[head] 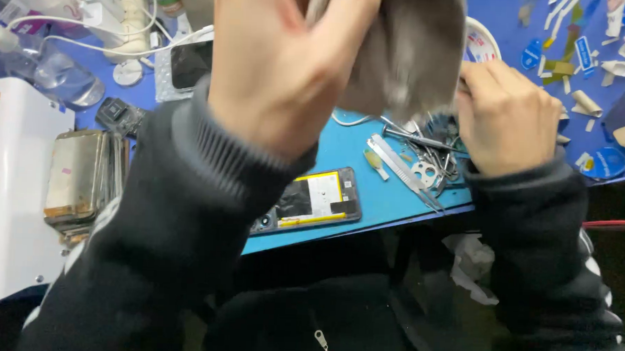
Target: The person cleans the interior of an opened smartphone with a cloth, wiping around the battery and camera area, then uses a thin pry tool to scrape and lift along the phone's edge and battery area. The phone is held steady on a blue work mat while the other hand works on it.
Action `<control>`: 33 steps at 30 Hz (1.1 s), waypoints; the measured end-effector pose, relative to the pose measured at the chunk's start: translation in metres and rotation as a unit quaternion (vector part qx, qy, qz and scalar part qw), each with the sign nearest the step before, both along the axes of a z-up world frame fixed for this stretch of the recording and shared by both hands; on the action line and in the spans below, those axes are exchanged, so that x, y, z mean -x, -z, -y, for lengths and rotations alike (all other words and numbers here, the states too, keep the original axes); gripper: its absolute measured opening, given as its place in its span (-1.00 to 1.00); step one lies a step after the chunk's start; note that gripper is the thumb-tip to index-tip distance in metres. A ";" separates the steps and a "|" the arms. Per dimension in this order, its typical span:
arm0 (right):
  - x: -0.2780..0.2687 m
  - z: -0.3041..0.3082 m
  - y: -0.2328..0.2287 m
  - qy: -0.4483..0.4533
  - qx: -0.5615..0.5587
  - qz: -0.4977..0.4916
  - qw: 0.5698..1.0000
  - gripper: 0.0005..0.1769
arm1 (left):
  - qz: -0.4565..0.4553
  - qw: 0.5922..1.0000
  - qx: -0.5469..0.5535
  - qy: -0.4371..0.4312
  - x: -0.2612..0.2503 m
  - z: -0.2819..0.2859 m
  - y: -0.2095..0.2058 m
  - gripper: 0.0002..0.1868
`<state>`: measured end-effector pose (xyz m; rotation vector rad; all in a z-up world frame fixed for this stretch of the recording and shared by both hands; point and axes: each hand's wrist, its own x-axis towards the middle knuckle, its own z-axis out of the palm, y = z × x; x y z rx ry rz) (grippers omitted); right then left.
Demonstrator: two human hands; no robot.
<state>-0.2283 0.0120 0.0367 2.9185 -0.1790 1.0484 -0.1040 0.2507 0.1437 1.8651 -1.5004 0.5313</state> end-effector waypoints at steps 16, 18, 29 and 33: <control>0.057 -0.147 -0.015 -0.393 -0.374 -0.126 0.831 -0.08 | -0.661 0.701 0.183 0.198 0.132 -0.155 0.127 -0.62; 0.052 -0.150 0.008 -0.418 -0.356 -0.217 0.807 -0.18 | -0.620 0.724 0.182 0.242 0.132 -0.166 0.116 -0.58; -0.007 -0.166 -0.036 -0.461 -0.452 -0.416 0.640 -0.35 | -0.635 0.752 0.031 0.177 0.113 -0.217 0.157 -0.22; -0.052 -0.186 -0.070 -0.509 -0.298 -0.492 0.640 -0.42 | -0.505 0.844 -0.126 0.129 0.114 -0.240 0.169 -0.34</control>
